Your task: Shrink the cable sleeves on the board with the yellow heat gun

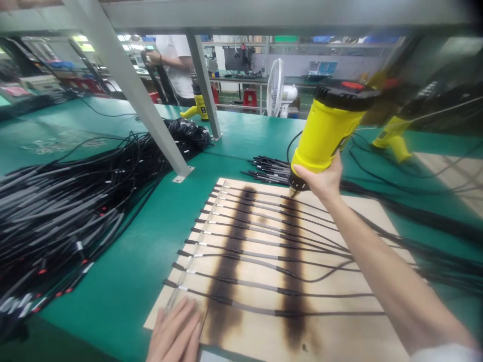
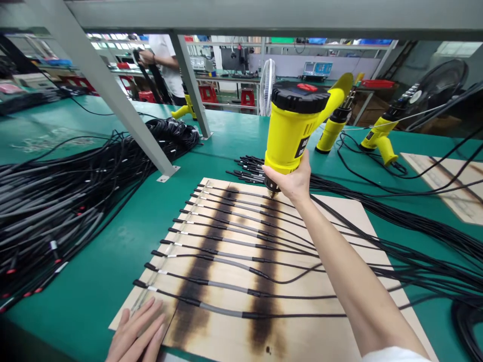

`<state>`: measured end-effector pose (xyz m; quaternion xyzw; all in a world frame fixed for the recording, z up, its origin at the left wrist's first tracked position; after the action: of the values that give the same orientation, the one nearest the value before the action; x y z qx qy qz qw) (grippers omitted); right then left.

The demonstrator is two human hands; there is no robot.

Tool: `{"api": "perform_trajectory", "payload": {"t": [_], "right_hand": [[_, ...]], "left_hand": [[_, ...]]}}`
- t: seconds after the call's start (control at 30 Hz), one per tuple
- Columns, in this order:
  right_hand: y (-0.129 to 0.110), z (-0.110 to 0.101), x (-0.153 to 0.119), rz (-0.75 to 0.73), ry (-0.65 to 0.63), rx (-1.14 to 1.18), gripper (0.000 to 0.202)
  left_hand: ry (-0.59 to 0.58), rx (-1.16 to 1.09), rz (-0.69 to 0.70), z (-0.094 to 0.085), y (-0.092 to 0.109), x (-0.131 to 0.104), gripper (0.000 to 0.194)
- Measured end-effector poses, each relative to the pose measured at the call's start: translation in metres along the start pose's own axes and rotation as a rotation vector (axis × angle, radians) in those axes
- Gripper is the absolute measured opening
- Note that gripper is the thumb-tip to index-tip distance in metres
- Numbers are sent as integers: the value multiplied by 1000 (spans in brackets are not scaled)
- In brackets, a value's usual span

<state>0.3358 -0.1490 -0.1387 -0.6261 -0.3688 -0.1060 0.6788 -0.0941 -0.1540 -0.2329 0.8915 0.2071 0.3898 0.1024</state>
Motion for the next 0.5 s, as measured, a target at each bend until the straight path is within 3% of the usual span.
{"api": "perform_trajectory", "payload": {"t": [0.1,0.23,0.37,0.43,0.5], "right_hand": [[-27,0,-7,-10,-89,-13,77],[-79,2,-22,-47,-364,-103,76],[-132,14,-42,-176,-665,-263,70],[-154,25,-55,-280,-820,-321,62],[-170,36,-68,-397,-971,-414,56]], "left_hand": [[-23,16,-12,-4,2,-1,41],[-24,81,15,-23,18,21,51],[151,319,221,-50,41,70,66],[199,450,348,-59,51,101,64],[158,539,399,-60,58,131,55]]}}
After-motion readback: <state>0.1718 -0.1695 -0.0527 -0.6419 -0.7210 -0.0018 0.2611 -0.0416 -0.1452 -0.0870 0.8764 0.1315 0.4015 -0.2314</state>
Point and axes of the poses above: each hand's wrist, its own x-axis towards the middle knuckle, its own z-axis out of the palm, y = z × x, the point moved 3 cm from there along x, towards the middle knuckle, and after that the axes turned 3 degrees about -x, right-handed, at the moved point
